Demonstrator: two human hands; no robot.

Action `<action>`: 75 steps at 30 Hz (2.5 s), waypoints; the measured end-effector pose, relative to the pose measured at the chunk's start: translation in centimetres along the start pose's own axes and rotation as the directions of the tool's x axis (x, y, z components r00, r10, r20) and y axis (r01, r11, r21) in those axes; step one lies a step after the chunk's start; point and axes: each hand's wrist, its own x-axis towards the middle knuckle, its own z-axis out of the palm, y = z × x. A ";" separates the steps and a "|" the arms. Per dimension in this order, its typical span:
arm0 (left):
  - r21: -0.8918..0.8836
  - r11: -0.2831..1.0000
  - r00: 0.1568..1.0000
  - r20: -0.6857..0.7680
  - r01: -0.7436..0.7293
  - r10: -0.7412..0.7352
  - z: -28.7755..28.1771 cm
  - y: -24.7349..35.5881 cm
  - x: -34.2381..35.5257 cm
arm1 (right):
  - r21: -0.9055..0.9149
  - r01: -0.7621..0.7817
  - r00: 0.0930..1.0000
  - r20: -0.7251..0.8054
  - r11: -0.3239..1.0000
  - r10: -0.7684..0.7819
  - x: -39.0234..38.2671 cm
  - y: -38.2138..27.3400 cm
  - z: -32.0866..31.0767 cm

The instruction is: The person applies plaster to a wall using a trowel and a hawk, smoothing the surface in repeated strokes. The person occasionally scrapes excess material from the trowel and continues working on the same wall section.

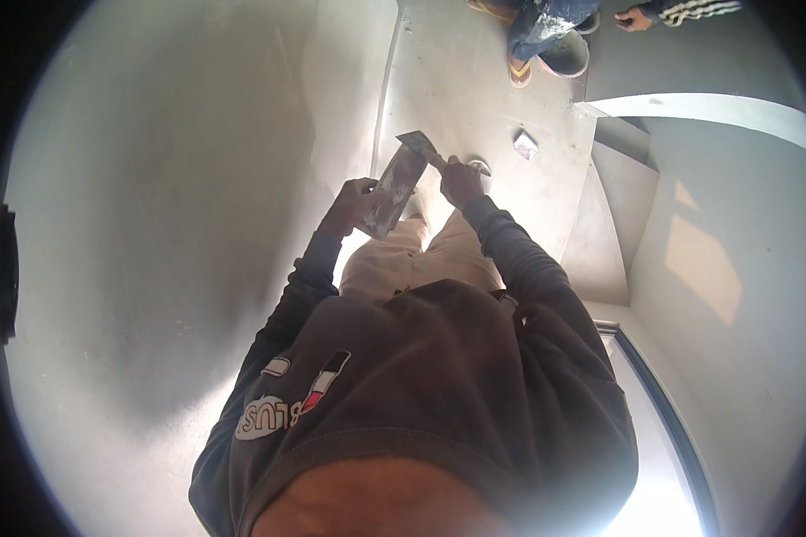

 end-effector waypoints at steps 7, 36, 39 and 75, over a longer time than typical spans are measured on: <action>0.513 0.842 0.950 -0.149 -0.164 0.275 -0.2 -2.1 0.6 | -0.076 0.061 0.998 -0.010 0.995 -0.062 1.4 -0.1 -1.4; -0.344 0.931 0.992 -0.033 -0.124 0.120 -0.8 -3.6 1.8 | 0.834 -0.531 0.685 0.527 -0.150 0.504 3.6 -1.9 2.6; -0.384 0.914 0.991 -0.054 -0.131 0.119 0.5 -1.5 1.8 | 0.838 -0.470 0.627 0.538 -0.277 0.563 3.9 -3.2 3.3; -0.542 0.825 0.986 -0.042 -0.160 0.164 7.4 1.9 8.3 | 0.920 -0.183 0.962 0.240 0.345 -0.130 5.1 4.5 -9.0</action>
